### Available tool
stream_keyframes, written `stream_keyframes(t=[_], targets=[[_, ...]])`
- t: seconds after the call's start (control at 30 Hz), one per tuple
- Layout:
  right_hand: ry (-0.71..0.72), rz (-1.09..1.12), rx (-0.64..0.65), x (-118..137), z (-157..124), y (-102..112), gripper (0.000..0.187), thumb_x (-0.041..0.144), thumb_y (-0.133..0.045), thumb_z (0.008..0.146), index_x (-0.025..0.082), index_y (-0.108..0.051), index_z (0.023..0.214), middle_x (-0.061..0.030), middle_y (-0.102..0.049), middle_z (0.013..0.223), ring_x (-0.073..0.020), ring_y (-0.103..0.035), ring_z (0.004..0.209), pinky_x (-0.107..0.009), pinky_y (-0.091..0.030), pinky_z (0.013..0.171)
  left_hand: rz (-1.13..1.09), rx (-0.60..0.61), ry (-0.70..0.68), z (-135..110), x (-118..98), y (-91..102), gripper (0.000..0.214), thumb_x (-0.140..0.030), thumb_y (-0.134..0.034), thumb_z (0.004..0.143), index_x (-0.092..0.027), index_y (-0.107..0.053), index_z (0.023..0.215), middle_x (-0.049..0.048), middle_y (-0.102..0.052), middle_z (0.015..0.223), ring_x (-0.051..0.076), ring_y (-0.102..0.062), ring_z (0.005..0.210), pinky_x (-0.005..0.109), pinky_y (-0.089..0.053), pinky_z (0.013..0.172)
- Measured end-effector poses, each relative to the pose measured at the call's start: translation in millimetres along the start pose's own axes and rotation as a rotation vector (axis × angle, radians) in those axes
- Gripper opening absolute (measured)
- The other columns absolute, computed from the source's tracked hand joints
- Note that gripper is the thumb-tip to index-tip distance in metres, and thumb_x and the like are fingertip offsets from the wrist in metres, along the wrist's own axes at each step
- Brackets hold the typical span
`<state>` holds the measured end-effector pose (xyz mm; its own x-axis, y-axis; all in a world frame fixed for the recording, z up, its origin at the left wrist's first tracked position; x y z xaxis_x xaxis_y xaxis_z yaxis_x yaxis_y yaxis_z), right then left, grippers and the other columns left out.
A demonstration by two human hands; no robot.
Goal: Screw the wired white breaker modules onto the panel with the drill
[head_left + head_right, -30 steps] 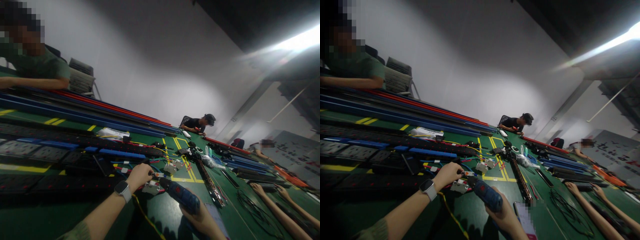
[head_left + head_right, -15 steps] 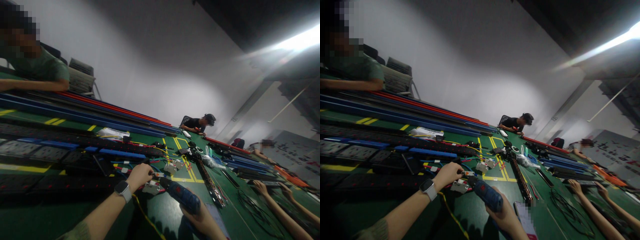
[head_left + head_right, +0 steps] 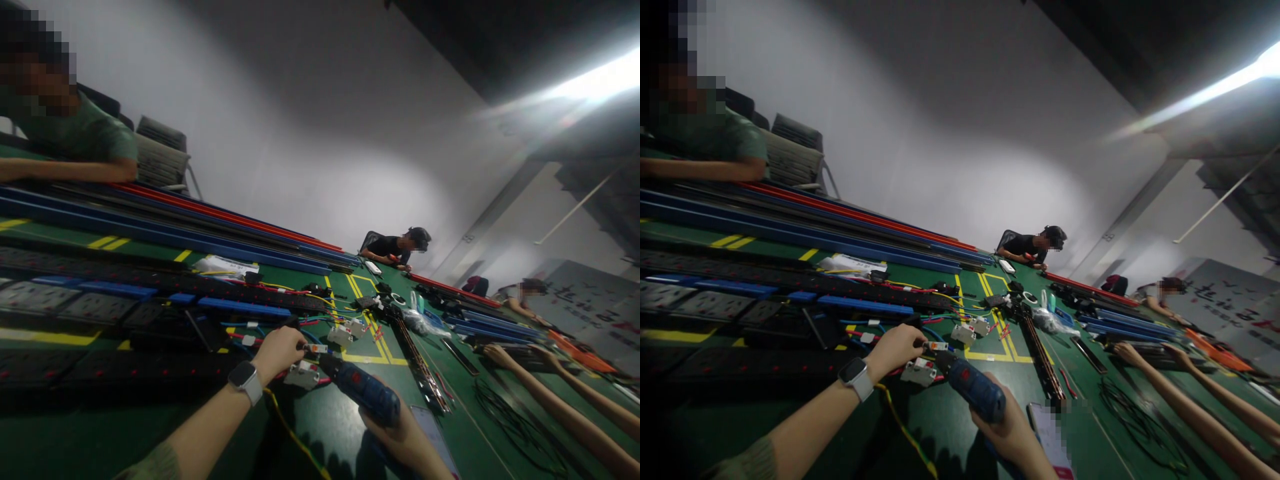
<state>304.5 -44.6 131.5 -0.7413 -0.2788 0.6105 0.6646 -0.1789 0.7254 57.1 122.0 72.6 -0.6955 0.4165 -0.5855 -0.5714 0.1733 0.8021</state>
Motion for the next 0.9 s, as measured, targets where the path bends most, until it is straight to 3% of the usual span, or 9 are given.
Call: stream_keyframes(t=[0.23,0.57,0.9], targets=[[0.012,0.011,0.017,0,0,0,0.054,0.033,-0.074,0.079,0.025,-0.058,0.131,-0.0079,-0.073,0.119,-0.0273,-0.071,0.106,-0.035,-0.058,0.093,0.000,0.002,0.008,0,-1,0.5,0.024,-0.031,-0.064,0.082,-0.031,-0.081,0.098,0.0054,-0.078,0.094,0.023,-0.070,0.095,0.027,-0.048,0.083],[-0.013,0.005,-0.002,-8,-1,0,0.058,0.036,-0.074,0.079,0.025,-0.056,0.132,-0.0074,-0.074,0.116,-0.0255,-0.072,0.102,-0.035,-0.058,0.092,0.004,-0.014,-0.009,1,1,-0.5,0.025,-0.031,-0.063,0.081,-0.031,-0.080,0.100,0.0054,-0.078,0.095,0.023,-0.070,0.095,0.027,-0.048,0.082],[0.001,-0.022,0.008,6,2,3,0.051,0.039,-0.073,0.079,0.026,-0.059,0.127,-0.0067,-0.075,0.115,-0.0255,-0.071,0.103,-0.035,-0.058,0.093,-0.007,0.001,0.016,0,-1,1.2,0.025,-0.029,-0.064,0.080,-0.032,-0.081,0.099,0.0049,-0.078,0.096,0.023,-0.070,0.095,0.027,-0.048,0.085]])
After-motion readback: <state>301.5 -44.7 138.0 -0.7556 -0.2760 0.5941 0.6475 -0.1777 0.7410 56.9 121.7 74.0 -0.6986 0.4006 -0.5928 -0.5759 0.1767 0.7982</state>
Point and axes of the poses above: each hand's wrist, its own z-axis towards the middle knuckle, its own y-axis out of the back of the hand, x = y × z, the point moved 6 cm from there along z, towards the middle knuckle
